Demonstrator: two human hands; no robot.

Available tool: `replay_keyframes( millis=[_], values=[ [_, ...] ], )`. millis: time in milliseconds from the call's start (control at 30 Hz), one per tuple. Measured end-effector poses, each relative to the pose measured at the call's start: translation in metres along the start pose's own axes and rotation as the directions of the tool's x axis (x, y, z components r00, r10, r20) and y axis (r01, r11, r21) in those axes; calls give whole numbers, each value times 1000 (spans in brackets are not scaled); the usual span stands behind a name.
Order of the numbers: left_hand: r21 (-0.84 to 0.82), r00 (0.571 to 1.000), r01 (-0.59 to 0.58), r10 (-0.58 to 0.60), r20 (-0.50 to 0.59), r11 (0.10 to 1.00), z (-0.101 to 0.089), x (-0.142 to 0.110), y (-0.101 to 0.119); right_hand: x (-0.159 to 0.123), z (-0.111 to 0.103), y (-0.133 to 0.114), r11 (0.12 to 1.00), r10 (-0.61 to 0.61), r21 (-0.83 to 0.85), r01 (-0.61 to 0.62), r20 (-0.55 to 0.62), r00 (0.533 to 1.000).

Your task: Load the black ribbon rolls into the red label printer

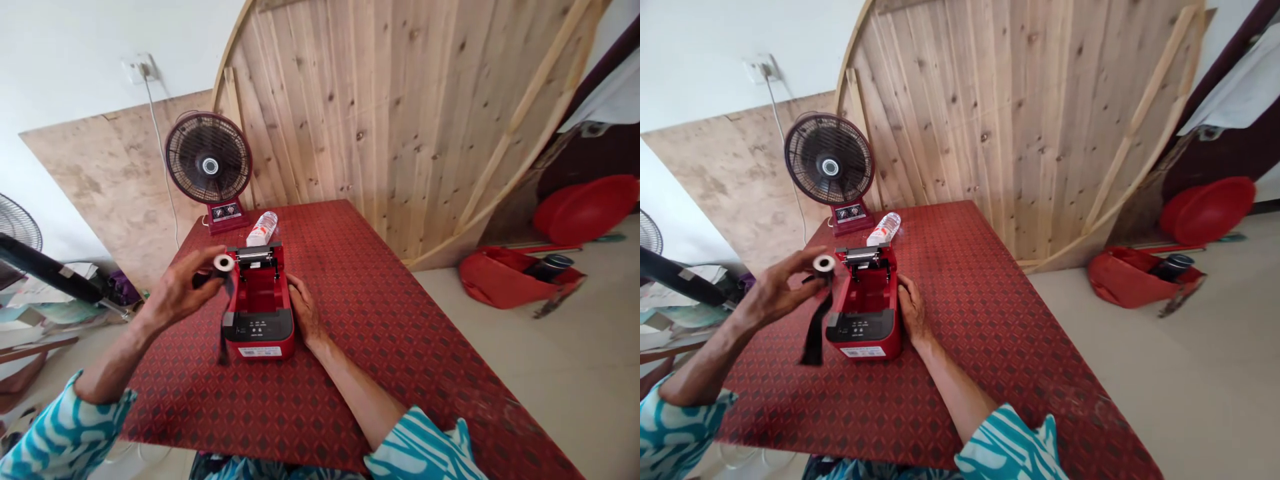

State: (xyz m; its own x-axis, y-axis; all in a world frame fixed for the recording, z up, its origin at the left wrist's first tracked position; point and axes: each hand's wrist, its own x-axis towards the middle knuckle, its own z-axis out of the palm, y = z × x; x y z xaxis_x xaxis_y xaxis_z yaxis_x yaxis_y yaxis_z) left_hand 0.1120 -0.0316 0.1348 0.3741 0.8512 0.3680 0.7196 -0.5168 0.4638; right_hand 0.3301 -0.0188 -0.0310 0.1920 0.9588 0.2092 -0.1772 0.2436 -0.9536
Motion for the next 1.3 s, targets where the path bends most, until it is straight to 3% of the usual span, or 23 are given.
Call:
replay_keyframes(
  millis=[100,167,300,367,433,500,567,700,833,900,967,1033,1100,1167,1300],
  values=[
    [-158,965,217,-236,-113,963,-11,1,-37,-1,-1,-1,1000,10,4,-10,6,1000],
    [-304,932,305,-348,-99,903,-6,6,-66,-1,-2,0,1000,17,1,-17,1,1000],
    [-353,927,320,-368,-76,879,20,23,-105,0,-3,2,999,41,-16,-41,-4,999],
    [-266,951,279,-303,-54,923,34,36,-111,0,-4,3,998,48,-33,-48,1,999],
    [-23,968,250,-250,5,968,45,48,-111,-1,-5,2,998,50,-49,-50,-2,999],
    [259,965,233,-256,58,937,55,59,-111,-1,-5,0,996,62,-62,-62,-1,998],
    [428,955,227,-286,78,875,65,68,-112,-1,-6,-2,995,73,-73,-73,9,997],
    [493,953,195,-282,108,848,81,74,-115,-1,-7,-4,993,89,-79,-86,30,996],
    [488,964,139,-230,131,862,76,71,-116,-1,-7,-3,993,92,-71,-90,27,995],
    [371,980,150,-187,65,916,63,64,-124,-2,-7,-3,994,91,-69,-89,30,995],
    [70,970,221,-211,-124,973,48,54,-142,-2,-7,-3,994,90,-68,-87,39,995],
    [-303,877,311,-395,-273,901,35,40,-165,-1,-7,-2,994,89,-72,-86,39,995],
    [-392,859,342,-454,-238,854,31,24,-186,-1,-7,-1,993,92,-72,-90,30,995],
    [-439,867,363,-470,-165,822,35,10,-200,-1,-8,0,993,97,-67,-95,22,995],
    [-507,892,372,-450,-36,778,55,-2,-205,0,-8,3,994,90,-61,-89,17,996]
  ],
)
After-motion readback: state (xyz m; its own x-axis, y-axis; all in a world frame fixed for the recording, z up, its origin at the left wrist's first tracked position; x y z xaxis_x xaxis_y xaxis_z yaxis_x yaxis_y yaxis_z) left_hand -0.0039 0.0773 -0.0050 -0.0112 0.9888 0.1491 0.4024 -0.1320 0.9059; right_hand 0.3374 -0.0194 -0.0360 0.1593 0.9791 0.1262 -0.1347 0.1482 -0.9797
